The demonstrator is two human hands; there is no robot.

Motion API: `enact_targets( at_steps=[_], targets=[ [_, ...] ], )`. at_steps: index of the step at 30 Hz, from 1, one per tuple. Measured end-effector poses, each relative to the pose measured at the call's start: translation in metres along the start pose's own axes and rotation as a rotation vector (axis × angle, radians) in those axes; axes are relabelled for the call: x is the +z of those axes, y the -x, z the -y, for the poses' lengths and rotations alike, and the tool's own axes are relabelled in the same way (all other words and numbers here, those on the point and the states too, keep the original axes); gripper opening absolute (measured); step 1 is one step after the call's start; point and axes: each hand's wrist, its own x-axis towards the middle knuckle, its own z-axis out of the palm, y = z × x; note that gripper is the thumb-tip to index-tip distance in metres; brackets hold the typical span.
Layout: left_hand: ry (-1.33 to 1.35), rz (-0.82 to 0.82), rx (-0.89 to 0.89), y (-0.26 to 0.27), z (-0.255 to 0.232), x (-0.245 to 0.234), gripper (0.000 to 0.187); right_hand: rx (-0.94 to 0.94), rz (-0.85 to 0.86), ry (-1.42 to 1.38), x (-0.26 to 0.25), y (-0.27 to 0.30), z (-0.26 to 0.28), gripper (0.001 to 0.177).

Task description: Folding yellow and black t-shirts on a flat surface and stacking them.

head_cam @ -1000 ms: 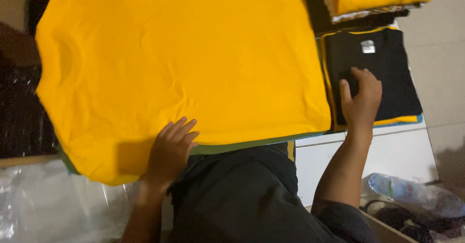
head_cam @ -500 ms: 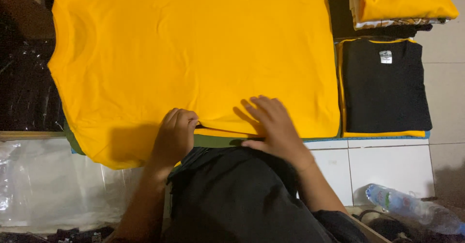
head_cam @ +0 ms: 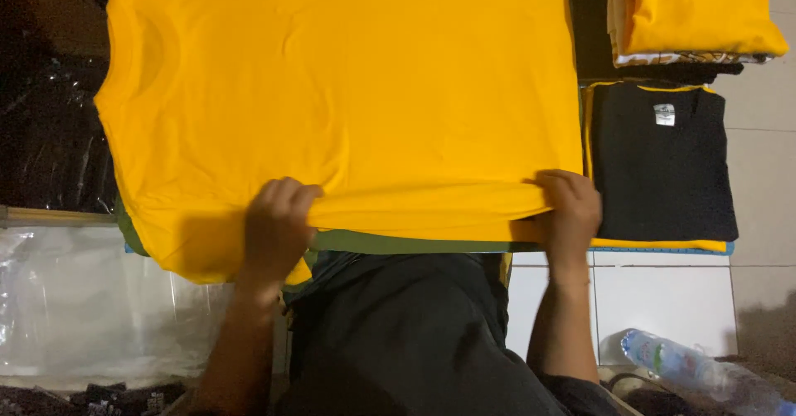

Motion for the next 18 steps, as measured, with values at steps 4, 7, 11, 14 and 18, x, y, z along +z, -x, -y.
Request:
enact_targets(
  at_steps=[4, 7, 11, 14, 18],
  targets=[
    [-0.148, 0.047, -0.109, 0.018, 0.004, -0.041, 0.042, 0.072, -0.055, -0.080, -0.019, 0.011, -0.024, 0.019],
    [-0.149, 0.288, -0.303, 0.040, 0.030, -0.052, 0.049, 0.200, -0.026, -0.219, -0.039, 0.007, -0.016, 0.029],
    [-0.254, 0.609, -0.655, 0.031, 0.035, -0.111, 0.030, 0.364, 0.128, -0.146, -0.061, -0.007, 0.005, 0.022],
    [-0.288, 0.589, -0.844, 0.036, 0.046, -0.139, 0.027, 0.445, 0.127, -0.247, -0.062, -0.005, -0.007, 0.021],
    [-0.086, 0.364, -1.000, 0.050, 0.074, -0.147, 0.024, 0.471, 0.054, -0.425, -0.051, -0.002, -0.029, 0.022]
  ],
)
